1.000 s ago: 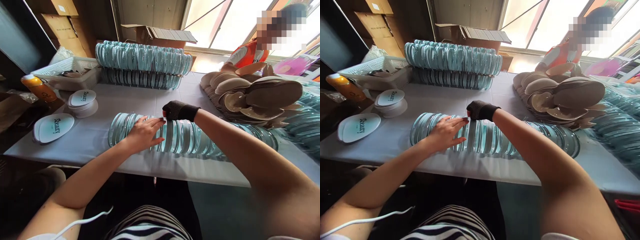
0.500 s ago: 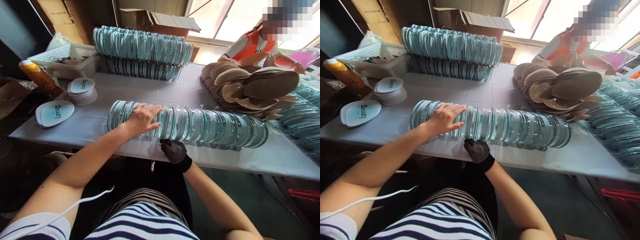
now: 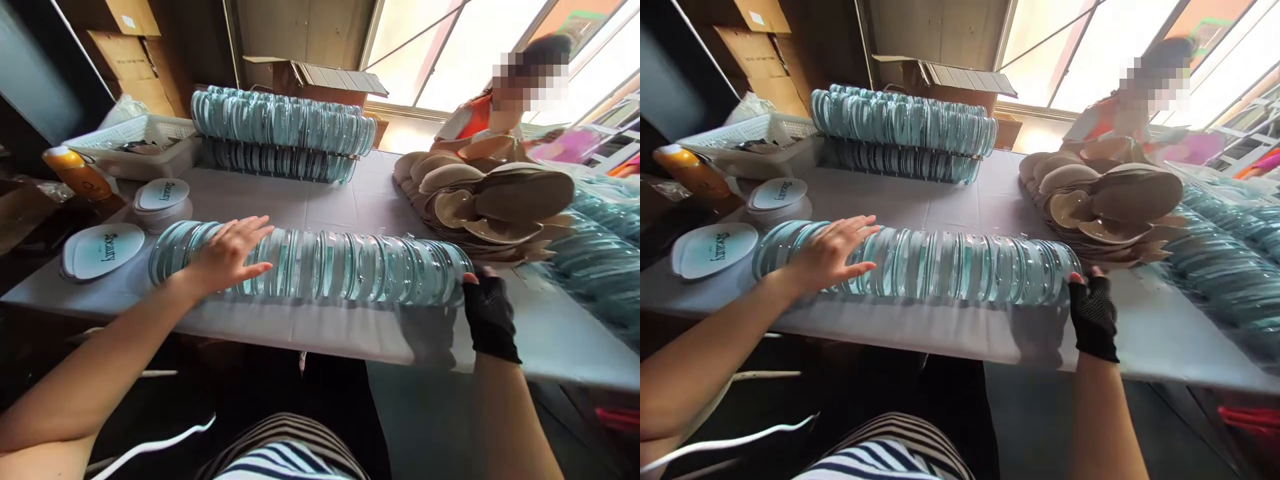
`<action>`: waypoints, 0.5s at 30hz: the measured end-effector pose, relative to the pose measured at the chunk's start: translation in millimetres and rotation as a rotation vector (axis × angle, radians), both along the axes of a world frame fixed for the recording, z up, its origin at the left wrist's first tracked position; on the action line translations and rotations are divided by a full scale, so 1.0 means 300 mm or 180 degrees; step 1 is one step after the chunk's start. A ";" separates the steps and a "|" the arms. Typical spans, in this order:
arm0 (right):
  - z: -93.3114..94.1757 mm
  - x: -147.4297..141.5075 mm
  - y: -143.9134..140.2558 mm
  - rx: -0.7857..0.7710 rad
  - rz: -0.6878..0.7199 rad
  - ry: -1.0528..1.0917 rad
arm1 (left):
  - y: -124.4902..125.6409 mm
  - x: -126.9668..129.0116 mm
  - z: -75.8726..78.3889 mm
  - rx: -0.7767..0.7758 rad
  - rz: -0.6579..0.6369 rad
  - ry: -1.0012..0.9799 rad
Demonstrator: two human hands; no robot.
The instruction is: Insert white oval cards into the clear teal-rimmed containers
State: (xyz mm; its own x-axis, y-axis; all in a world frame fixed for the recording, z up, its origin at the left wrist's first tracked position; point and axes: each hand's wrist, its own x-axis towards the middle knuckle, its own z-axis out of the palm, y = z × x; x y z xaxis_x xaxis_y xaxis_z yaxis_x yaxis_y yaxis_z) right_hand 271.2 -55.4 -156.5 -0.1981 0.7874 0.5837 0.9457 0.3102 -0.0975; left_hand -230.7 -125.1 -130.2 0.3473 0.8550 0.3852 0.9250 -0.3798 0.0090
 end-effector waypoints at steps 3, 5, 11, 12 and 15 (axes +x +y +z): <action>0.093 -0.230 0.044 0.0358 -0.0325 0.0876 | 0.036 0.061 0.010 -0.0076 -0.0185 -0.0053; 0.170 -0.442 0.096 -0.0434 0.0578 0.0841 | 0.063 0.099 0.009 -0.0179 -0.0274 -0.0061; 0.284 -0.952 0.251 -0.1809 0.1690 -0.1622 | 0.088 0.141 -0.002 -0.0076 -0.0368 -0.0084; 0.287 -0.991 0.268 -0.1919 0.1775 -0.1793 | 0.085 0.142 -0.010 -0.0035 -0.0371 -0.0068; 0.269 -1.043 0.329 -0.2536 0.2503 -0.1870 | 0.098 0.126 -0.067 0.0073 -0.0129 -0.0149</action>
State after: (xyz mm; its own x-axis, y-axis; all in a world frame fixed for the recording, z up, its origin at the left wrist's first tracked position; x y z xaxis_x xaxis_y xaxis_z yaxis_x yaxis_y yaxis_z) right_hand -41.6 43.2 -75.7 -0.8390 0.4313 -0.3318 0.4970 0.8556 -0.1445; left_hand -192.9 -95.7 -150.3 0.3626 0.8314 0.4210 0.9077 -0.4174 0.0427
